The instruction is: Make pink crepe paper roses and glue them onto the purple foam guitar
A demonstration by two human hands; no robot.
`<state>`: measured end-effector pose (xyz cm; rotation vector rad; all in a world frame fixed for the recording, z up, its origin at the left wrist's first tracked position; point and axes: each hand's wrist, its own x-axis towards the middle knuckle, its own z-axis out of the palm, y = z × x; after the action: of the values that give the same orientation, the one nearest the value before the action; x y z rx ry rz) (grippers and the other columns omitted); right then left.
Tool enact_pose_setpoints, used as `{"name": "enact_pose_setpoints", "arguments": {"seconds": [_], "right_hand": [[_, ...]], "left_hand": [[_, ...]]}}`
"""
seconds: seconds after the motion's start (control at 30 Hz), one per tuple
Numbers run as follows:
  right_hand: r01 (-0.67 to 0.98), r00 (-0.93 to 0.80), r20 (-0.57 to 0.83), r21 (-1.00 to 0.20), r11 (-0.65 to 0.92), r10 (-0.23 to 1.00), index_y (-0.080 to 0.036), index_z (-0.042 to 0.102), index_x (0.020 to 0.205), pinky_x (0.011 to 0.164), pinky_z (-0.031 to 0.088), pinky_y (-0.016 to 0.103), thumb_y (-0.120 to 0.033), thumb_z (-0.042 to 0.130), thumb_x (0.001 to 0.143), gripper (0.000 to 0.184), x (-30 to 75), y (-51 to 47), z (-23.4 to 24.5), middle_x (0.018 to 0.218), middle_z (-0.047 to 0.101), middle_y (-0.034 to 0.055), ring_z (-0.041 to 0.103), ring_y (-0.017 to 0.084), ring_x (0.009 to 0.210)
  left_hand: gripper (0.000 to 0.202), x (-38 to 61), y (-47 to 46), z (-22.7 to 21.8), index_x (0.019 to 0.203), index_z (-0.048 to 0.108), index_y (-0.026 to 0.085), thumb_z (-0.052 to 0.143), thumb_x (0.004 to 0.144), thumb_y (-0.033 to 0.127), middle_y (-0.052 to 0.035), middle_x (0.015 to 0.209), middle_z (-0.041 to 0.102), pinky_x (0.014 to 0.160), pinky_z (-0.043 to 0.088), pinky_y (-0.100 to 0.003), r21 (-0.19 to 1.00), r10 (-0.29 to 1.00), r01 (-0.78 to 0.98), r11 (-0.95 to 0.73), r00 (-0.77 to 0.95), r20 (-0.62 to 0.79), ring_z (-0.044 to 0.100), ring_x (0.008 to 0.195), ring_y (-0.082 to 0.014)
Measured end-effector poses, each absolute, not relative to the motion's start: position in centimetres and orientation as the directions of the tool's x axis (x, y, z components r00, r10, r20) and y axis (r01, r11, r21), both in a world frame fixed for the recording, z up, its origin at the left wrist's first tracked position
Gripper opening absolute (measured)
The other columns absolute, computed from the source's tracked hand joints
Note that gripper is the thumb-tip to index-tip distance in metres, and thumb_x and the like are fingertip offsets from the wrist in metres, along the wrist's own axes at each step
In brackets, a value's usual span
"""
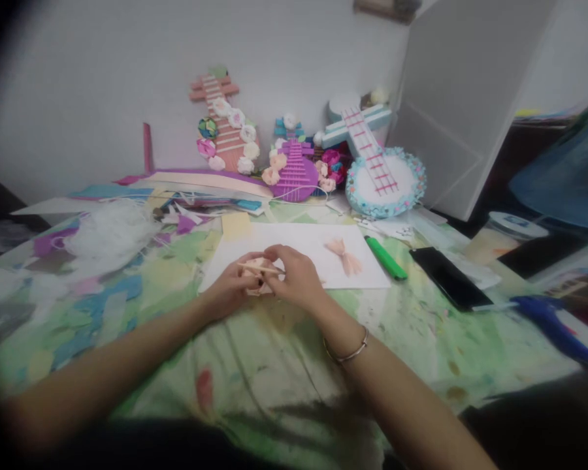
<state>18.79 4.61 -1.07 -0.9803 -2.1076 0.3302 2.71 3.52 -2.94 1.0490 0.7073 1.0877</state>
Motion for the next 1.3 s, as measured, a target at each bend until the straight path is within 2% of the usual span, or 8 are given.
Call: {"name": "enact_pose_setpoints", "arguments": {"seconds": [0.13,0.27,0.53,0.77,0.93,1.1,1.2,1.3], "right_hand": [[0.507,-0.417,0.600,-0.470,0.723,0.683,-0.019,0.057,0.100,0.069,0.045,0.025,-0.019,0.058,0.077,0.023,18.6,4.4,-1.0,0.098,0.064,0.0053,0.059,0.017,0.086],[0.494,-0.406,0.657,-0.427,0.758,0.635,-0.020,0.058,0.091,0.071,0.045,0.025,-0.014,0.055,0.078,0.014,18.5,4.6,-1.4,0.096,0.063,0.0043,0.059,0.015,0.086],[0.477,-0.460,0.685,-0.345,0.808,0.564,-0.021,0.059,0.089,0.071,0.045,0.023,-0.008,0.053,0.078,0.018,18.6,4.6,-1.8,0.104,0.062,0.0046,0.059,0.014,0.088],[0.523,-0.410,0.702,-0.342,0.781,0.582,-0.020,0.056,0.083,0.065,0.042,0.021,-0.020,0.054,0.085,0.003,18.7,4.7,-1.7,0.093,0.063,0.0035,0.059,0.012,0.081],[0.627,-0.428,0.707,-0.217,0.748,0.563,-0.020,0.055,0.086,0.055,0.035,0.019,-0.025,0.052,0.088,0.007,18.8,4.4,-1.8,0.091,0.064,0.0028,0.059,0.011,0.079],[0.712,-0.461,0.710,-0.061,0.699,0.532,-0.020,0.055,0.090,0.048,0.026,0.020,-0.021,0.045,0.091,0.010,18.7,3.9,-1.7,0.093,0.065,0.0011,0.059,0.008,0.075],[0.723,-0.463,0.718,-0.033,0.690,0.520,-0.020,0.055,0.090,0.047,0.024,0.021,-0.021,0.046,0.091,0.009,18.7,3.8,-1.6,0.092,0.066,0.0001,0.059,0.007,0.073],[0.718,-0.467,0.726,-0.023,0.695,0.506,-0.019,0.055,0.091,0.047,0.025,0.021,-0.020,0.043,0.092,0.012,18.7,3.8,-1.7,0.093,0.066,0.0007,0.059,0.007,0.072]], "left_hand": [[0.048,2.8,3.3,-2.8,0.104,0.053,0.016,0.058,0.057,0.007,0.0009,0.082,0.059,0.064,0.043,-0.022,0.968,0.946,-0.251,0.010,0.317,0.073,0.056,0.072,-0.0123],[0.040,2.8,3.3,-2.9,0.099,0.056,0.015,0.055,0.060,0.008,0.0005,0.083,0.059,0.068,0.042,-0.022,0.984,0.937,-0.161,-0.069,0.329,0.119,0.055,0.076,-0.0126],[0.032,3.0,2.9,-2.3,0.091,0.056,0.017,0.059,0.060,0.013,0.0032,0.077,0.059,0.067,0.043,-0.023,0.989,0.946,-0.141,-0.050,0.312,0.092,0.055,0.071,-0.0125],[0.030,2.9,3.2,-2.6,0.095,0.060,0.015,0.057,0.065,0.016,-0.0002,0.082,0.062,0.071,0.043,-0.023,0.987,0.961,-0.148,-0.055,0.260,0.093,0.056,0.077,-0.0137],[0.025,2.9,3.1,-2.4,0.093,0.060,0.015,0.058,0.067,0.017,0.0001,0.079,0.061,0.067,0.042,-0.022,0.989,0.956,-0.136,-0.061,0.276,0.097,0.055,0.074,-0.0127],[0.017,3.0,2.7,-1.8,0.083,0.059,0.014,0.062,0.070,0.025,0.0026,0.068,0.055,0.060,0.038,-0.020,0.985,0.958,-0.163,-0.055,0.270,0.098,0.048,0.062,-0.0095],[0.018,3.1,2.7,-1.6,0.078,0.058,0.014,0.065,0.070,0.028,0.0047,0.061,0.050,0.055,0.034,-0.019,0.985,0.963,-0.157,-0.072,0.247,0.110,0.043,0.056,-0.0078],[0.021,3.0,2.8,-1.6,0.078,0.059,0.014,0.063,0.072,0.033,0.0041,0.061,0.051,0.054,0.033,-0.020,0.989,0.972,-0.132,-0.072,0.215,0.100,0.043,0.055,-0.0078]]}}
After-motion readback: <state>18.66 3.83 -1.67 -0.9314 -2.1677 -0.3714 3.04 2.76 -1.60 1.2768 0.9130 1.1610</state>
